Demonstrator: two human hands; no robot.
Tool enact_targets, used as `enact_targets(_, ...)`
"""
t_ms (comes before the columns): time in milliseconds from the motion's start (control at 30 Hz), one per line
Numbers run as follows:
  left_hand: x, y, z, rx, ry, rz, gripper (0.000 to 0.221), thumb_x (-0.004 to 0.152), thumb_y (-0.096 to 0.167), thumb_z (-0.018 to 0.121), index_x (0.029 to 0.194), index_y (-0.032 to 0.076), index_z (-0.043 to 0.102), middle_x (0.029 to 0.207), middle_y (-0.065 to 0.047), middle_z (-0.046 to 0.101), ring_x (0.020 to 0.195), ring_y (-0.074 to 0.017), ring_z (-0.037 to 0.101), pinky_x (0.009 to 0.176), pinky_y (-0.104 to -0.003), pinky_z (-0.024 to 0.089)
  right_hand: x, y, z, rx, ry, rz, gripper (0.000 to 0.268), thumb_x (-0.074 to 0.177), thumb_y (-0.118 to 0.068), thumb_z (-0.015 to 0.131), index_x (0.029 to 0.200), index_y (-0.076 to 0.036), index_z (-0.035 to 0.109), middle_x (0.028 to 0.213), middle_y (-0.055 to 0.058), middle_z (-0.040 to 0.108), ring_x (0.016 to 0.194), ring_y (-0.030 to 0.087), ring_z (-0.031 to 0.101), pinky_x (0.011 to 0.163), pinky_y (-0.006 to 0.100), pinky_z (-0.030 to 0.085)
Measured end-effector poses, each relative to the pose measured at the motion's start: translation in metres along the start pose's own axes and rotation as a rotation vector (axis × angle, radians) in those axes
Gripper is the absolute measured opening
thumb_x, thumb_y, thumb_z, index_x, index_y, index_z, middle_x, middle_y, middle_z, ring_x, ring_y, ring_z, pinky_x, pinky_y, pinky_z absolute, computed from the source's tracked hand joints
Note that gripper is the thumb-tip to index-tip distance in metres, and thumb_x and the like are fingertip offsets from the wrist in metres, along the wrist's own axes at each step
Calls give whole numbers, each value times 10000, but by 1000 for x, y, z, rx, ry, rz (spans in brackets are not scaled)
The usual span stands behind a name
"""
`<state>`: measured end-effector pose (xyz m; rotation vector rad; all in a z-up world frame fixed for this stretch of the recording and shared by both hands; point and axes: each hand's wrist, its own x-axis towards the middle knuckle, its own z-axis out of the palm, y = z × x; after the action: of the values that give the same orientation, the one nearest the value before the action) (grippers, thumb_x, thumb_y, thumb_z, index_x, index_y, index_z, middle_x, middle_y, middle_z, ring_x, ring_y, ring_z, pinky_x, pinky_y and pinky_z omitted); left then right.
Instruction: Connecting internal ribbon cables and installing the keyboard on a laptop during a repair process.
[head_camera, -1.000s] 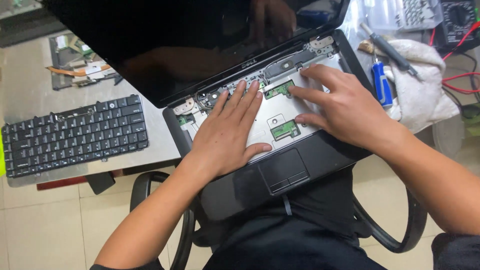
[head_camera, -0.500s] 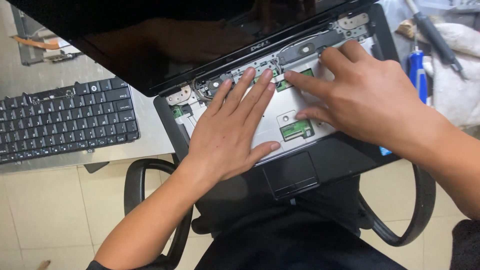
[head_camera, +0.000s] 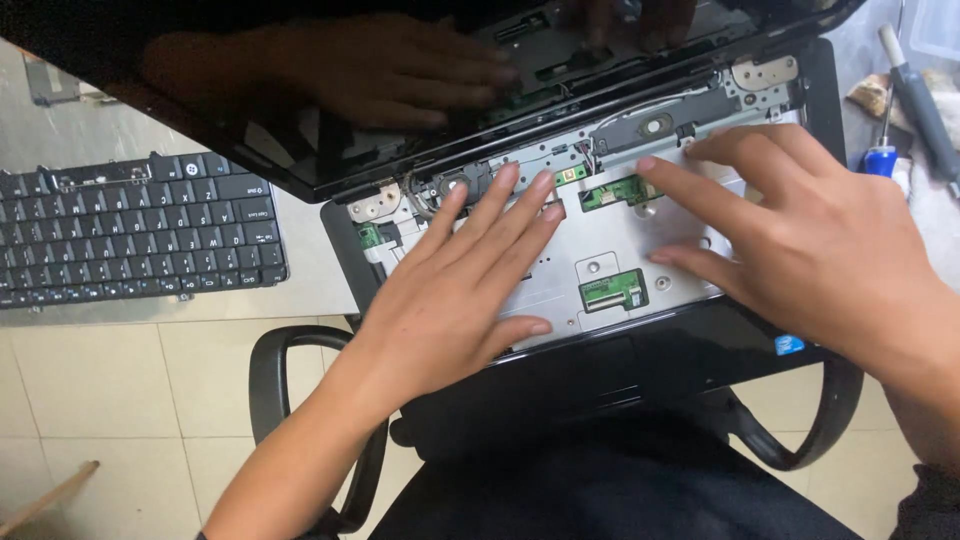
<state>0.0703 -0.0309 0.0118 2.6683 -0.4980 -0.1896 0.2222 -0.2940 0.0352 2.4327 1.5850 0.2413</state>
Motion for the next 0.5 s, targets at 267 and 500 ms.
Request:
enact_targets(267, -64, -1, 4, -141, 466, -212, 495, 1007, 303, 710, 1411, 48, 582, 1520, -156, 542, 1495, -364, 445, 1284, -651, 258, -1, -5, 6, 503, 200, -89, 412, 945, -351, 815, 1246, -97, 693, 1336, 205, 677, 1231, 399, 657, 1016, 537, 557)
enact_targets(500, -93, 33, 33, -227, 899, -498, 321, 1049, 210, 594, 1277, -13, 632, 1393, -198, 622, 1367, -392, 548, 1197, -496, 458, 30, -20, 5, 290, 128, -372, 425, 904, -512, 690, 1183, -196, 631, 1459, 33, 634, 1454, 294, 539, 1055, 467, 482)
